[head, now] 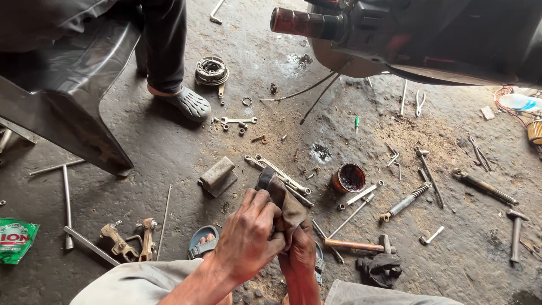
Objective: The recorder is repairing a motorcycle, specifically working on the rear wheel, brakes, and related mechanical components.
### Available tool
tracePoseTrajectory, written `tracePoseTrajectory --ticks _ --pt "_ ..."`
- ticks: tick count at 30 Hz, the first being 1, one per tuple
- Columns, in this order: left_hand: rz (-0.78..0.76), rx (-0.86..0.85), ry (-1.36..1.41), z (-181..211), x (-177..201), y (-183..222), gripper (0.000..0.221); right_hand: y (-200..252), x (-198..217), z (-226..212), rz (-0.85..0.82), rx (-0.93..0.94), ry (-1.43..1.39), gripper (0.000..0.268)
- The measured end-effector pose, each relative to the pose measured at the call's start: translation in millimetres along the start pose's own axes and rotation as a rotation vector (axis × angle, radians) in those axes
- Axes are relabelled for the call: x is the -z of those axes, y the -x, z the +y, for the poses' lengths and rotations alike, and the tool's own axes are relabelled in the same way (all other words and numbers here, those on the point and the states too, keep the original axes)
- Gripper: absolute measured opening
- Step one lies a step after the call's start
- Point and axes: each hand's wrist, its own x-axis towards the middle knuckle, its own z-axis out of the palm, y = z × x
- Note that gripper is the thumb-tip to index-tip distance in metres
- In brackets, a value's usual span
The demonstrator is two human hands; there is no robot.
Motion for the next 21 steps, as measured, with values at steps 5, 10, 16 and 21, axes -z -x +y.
tracePoseTrajectory --ticks 5,10,16,21 --pt "0.047 -0.061 0.077 2.1 -1.1 6.0 0.021 1.0 -53.9 -22.9 0.125 -0.056 -0.055 0.025" --pt "0.101 -0.171 0.099 4.7 4.3 8.8 0.022 0.9 -30.7 -12.7 0.108 -0.097 -0.106 0.031" --pt "0.114 -0.206 0.151 0.7 6.9 9.0 0.025 3.6 -27.0 -8.1 0.133 -0.217 -0.215 0.037" --pt "0.145 -0.213 0.162 -1.6 13.9 7.3 0.025 13.9 -86.9 -45.1 -0.213 -0.119 -0.234 0.048"
